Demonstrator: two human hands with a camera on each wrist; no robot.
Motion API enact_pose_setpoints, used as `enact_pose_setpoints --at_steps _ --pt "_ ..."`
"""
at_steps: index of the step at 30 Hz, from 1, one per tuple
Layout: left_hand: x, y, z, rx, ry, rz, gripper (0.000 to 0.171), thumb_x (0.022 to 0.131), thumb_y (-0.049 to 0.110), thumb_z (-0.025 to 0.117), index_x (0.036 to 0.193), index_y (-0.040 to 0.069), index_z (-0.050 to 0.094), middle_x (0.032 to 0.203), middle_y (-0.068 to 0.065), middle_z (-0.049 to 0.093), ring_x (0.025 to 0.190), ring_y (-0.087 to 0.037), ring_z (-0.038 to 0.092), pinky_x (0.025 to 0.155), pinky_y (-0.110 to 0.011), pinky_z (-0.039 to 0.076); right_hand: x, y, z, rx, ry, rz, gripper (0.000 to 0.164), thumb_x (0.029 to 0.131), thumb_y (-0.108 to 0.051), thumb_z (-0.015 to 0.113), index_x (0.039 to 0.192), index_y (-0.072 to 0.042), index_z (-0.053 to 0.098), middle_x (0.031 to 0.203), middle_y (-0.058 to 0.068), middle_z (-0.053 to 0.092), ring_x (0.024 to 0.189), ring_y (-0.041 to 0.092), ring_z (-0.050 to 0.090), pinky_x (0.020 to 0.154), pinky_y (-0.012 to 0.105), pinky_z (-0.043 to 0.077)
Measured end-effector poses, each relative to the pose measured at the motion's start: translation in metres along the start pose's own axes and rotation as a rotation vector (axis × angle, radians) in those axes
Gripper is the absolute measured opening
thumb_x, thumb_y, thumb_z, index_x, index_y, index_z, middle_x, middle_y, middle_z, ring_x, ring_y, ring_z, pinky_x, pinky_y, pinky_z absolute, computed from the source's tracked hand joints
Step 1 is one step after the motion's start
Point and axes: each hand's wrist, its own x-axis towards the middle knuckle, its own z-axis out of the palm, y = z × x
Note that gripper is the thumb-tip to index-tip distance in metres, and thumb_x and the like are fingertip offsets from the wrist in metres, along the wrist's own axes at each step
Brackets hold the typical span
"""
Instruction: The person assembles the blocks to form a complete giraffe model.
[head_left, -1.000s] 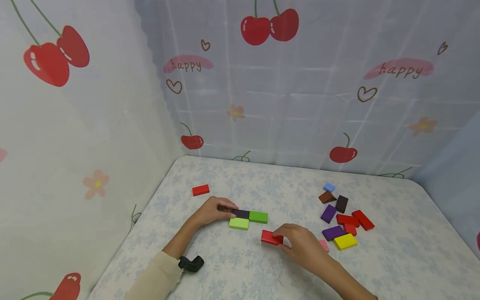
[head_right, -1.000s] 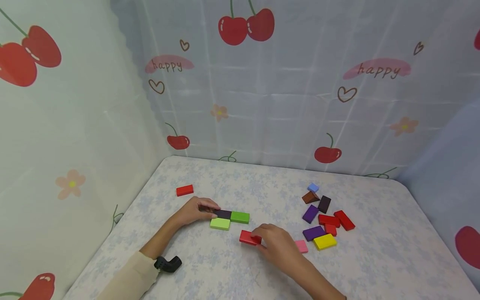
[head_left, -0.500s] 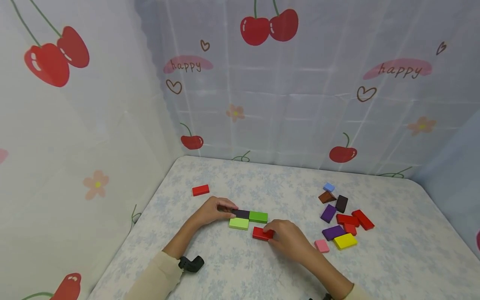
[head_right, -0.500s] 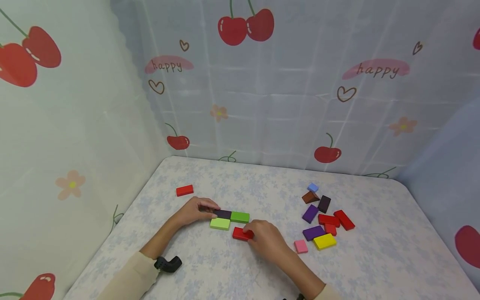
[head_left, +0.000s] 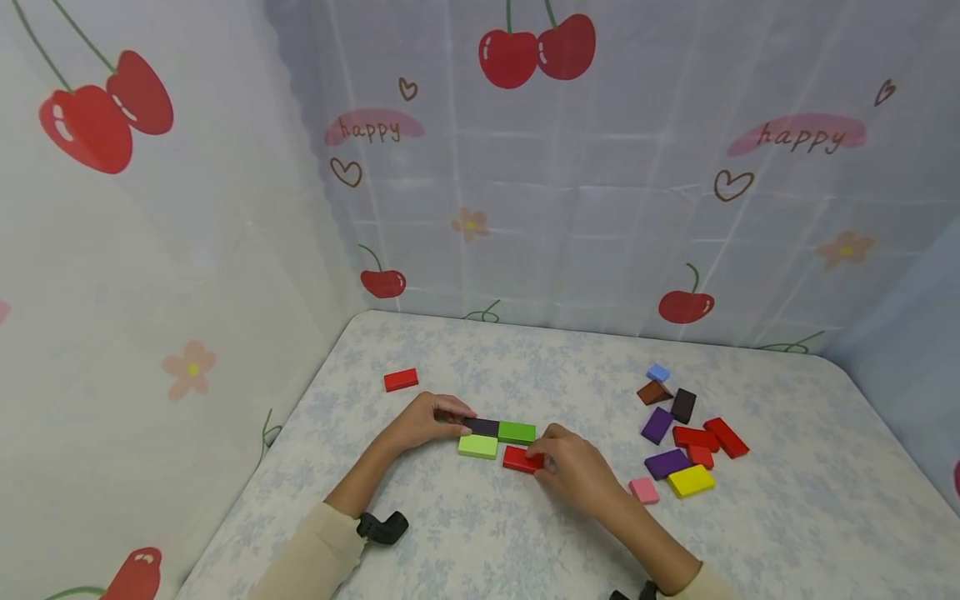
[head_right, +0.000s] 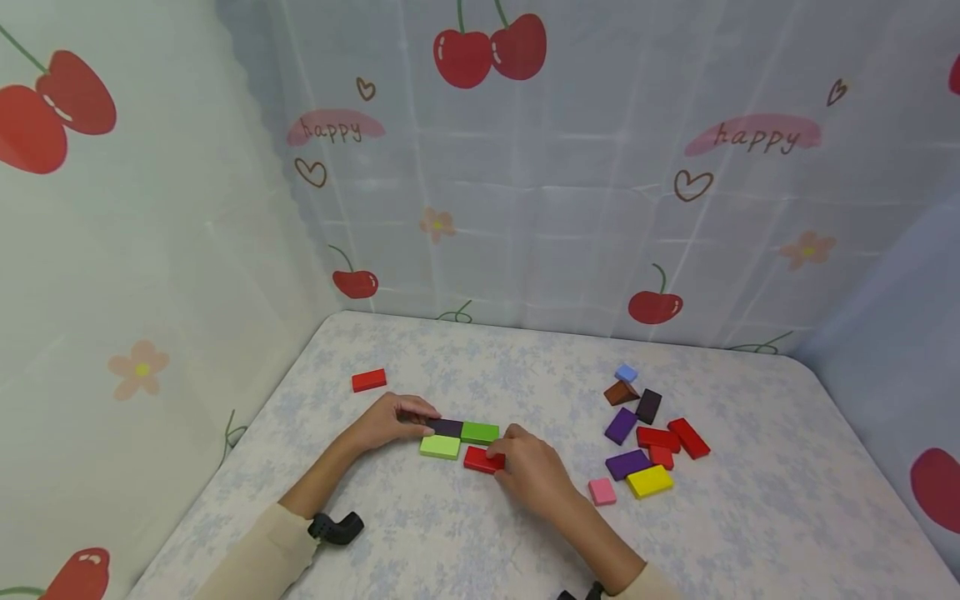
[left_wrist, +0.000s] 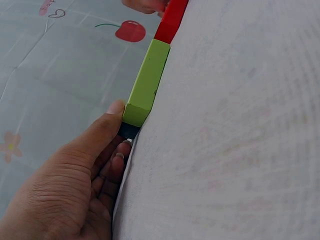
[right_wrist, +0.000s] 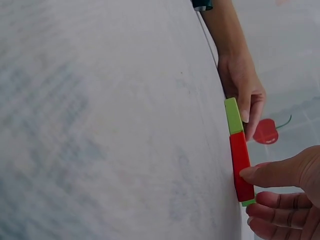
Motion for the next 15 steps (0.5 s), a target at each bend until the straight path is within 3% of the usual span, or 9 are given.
enact_pose_setpoints --at_steps 6,15 --pt "-0.0001 -0.0008 -0.0007 0.0 -0.001 0.002 0.027 0.088 0.01 0.08 0.114 0.01 0.078 0.111 -0.001 0.074 0.092 -0.007 0.065 0.077 -0.025 0.053 0.0015 0.0014 -0.0016 0.017 -0.015 0.022 0.028 0.079 -0.009 0.087 0.105 -0.016 0.08 0.077 -0.01 0.06 0.068 0.008 0.048 0.06 0.025 0.043" --pt "0.001 -0.0022 0.001 -0.02 0.008 -0.006 0.027 0.086 0.007 0.081 0.113 0.01 0.079 0.111 -0.002 0.074 0.092 -0.01 0.065 0.077 -0.024 0.052 0.0074 -0.001 -0.0017 0.019 -0.025 0.02 0.027 0.081 -0.008 0.086 0.106 -0.014 0.08 0.075 -0.01 0.062 0.066 0.009 0.048 0.059 0.025 0.043"
